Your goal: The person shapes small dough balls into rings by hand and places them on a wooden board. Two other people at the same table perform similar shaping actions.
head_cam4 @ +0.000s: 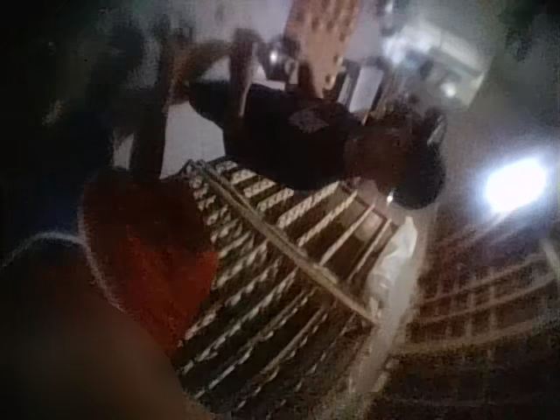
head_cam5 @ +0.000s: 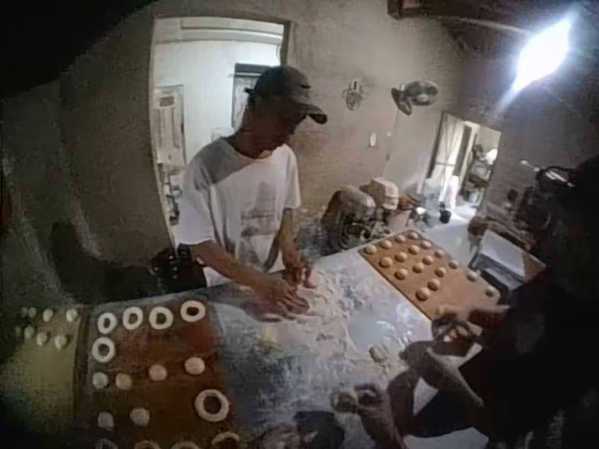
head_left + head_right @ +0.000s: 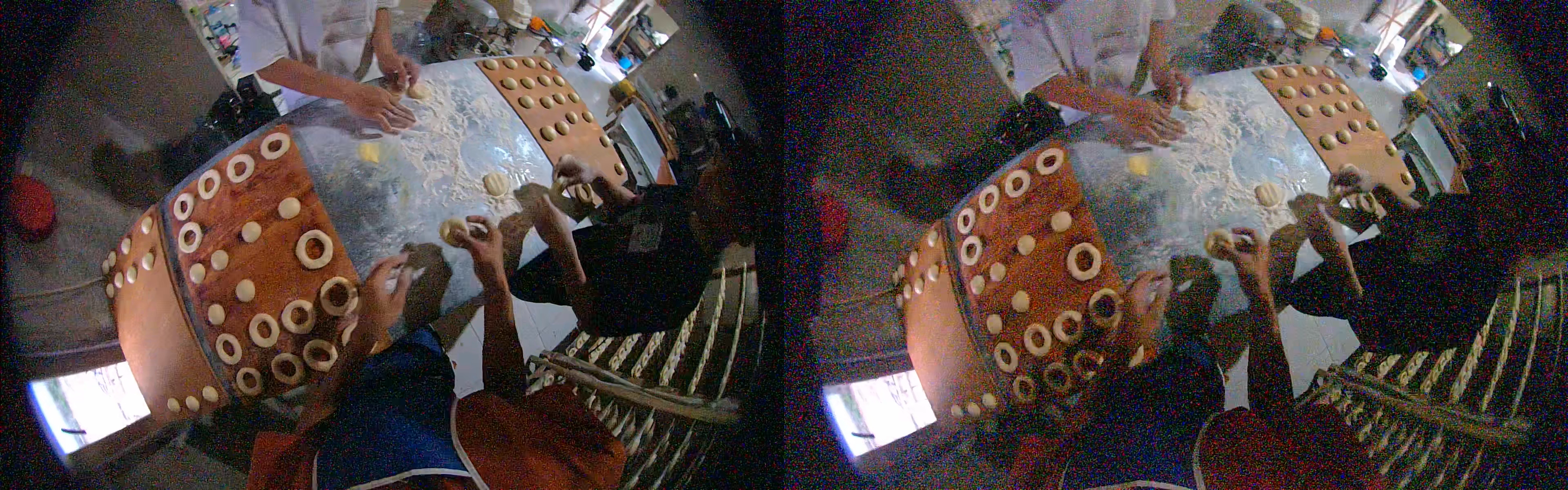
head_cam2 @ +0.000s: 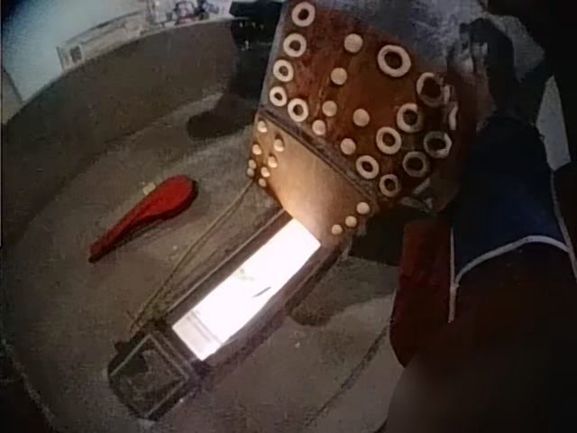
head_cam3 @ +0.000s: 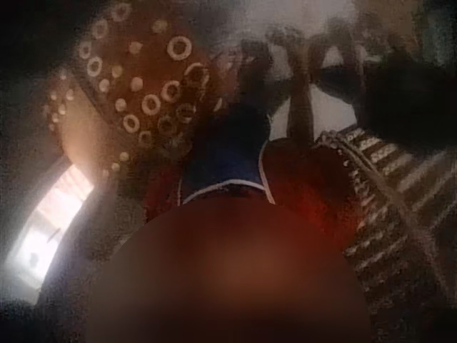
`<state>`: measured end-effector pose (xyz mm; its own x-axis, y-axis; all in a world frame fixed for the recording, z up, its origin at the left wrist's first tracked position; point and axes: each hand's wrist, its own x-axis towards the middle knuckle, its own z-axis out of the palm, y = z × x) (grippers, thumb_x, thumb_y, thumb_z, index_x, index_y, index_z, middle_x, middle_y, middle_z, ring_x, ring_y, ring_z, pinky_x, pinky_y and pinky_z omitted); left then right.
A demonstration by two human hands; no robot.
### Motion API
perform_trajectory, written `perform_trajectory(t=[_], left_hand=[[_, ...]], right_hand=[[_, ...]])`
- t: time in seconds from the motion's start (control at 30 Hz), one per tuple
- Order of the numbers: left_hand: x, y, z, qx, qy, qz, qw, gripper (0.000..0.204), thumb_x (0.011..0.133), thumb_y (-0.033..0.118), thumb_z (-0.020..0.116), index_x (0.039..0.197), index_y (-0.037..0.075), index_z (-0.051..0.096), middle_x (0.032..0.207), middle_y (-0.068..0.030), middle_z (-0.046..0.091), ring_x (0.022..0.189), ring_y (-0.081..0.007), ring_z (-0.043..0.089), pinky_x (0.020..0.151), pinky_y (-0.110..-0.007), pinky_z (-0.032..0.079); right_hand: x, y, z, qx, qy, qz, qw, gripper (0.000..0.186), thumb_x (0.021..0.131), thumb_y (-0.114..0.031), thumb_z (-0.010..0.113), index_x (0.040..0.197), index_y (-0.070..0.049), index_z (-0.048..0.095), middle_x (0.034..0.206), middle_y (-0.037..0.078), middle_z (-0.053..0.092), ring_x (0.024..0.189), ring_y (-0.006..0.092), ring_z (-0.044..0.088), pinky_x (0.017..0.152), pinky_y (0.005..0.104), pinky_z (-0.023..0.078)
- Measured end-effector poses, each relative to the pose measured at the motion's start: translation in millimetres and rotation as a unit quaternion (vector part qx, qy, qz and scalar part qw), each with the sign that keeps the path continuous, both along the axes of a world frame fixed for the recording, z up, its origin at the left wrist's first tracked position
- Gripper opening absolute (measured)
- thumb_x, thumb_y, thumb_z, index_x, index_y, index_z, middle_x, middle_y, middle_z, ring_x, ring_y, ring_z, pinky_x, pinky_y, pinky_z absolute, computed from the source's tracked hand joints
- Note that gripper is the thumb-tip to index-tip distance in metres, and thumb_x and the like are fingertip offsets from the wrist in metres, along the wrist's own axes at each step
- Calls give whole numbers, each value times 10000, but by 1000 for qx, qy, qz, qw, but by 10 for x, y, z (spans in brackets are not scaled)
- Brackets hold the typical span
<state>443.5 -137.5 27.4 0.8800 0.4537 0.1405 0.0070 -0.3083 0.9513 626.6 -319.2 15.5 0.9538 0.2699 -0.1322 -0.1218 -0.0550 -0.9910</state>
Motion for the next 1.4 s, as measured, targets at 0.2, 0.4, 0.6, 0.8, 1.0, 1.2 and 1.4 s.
perform_trajectory(t=[0.2,0.4,0.6,0.8,1.0,1.2,1.4], left_hand=[[101,30,142,-222,43,25,974,401,987,278,727,1223,-42,669,1112,-142,736,997,-217,710,922,-347,559],[-364,287,366,-181,57,44,981,398,996,314,720,1190,-31,678,1065,-115,720,958,-187,694,859,-339,569],[-598,464,292,-281,38,32,958,345,1031,267,673,1234,-10,637,1085,-108,703,962,-186,686,852,-332,565],[-723,632,233,-402,-64,-124,905,397,954,42,651,1332,18,534,1147,-111,674,1023,-194,682,935,-333,561],[-589,607,-195,-359,-175,-26,916,503,844,39,594,1342,33,519,1194,-164,641,1011,-266,675,810,-373,569],[-416,518,-505,258,-203,150,933,371,891,112,609,1248,29,551,1104,-179,635,883,-287,659,714,-406,556],[-481,489,-516,-47,-128,81,987,353,896,127,612,1231,31,554,1094,-175,632,890,-291,655,729,-420,547]], right_hand=[[-1002,578,293,127,73,38,988,313,863,-75,830,1101,13,646,998,142,732,938,224,729,825,362,629],[-1315,833,505,57,-13,113,992,341,874,-23,796,1147,2,591,1038,124,709,977,217,715,844,373,627],[-1555,975,783,76,47,225,970,609,872,-2,768,1389,-30,448,1080,155,706,1023,226,712,875,381,613],[-1542,1013,843,228,150,305,912,661,961,-364,678,1457,-34,390,1078,172,704,996,221,712,881,370,589],[-1568,1222,629,-66,66,161,983,628,1037,-588,473,1047,14,653,933,143,709,810,211,675,726,377,554],[-1576,1289,383,-51,61,171,982,618,1073,-562,421,963,-7,670,817,116,665,721,159,601,659,361,503],[-1602,1500,91,-71,-182,21,980,672,1098,-537,350,879,24,647,694,49,592,666,177,551,588,397,425]])
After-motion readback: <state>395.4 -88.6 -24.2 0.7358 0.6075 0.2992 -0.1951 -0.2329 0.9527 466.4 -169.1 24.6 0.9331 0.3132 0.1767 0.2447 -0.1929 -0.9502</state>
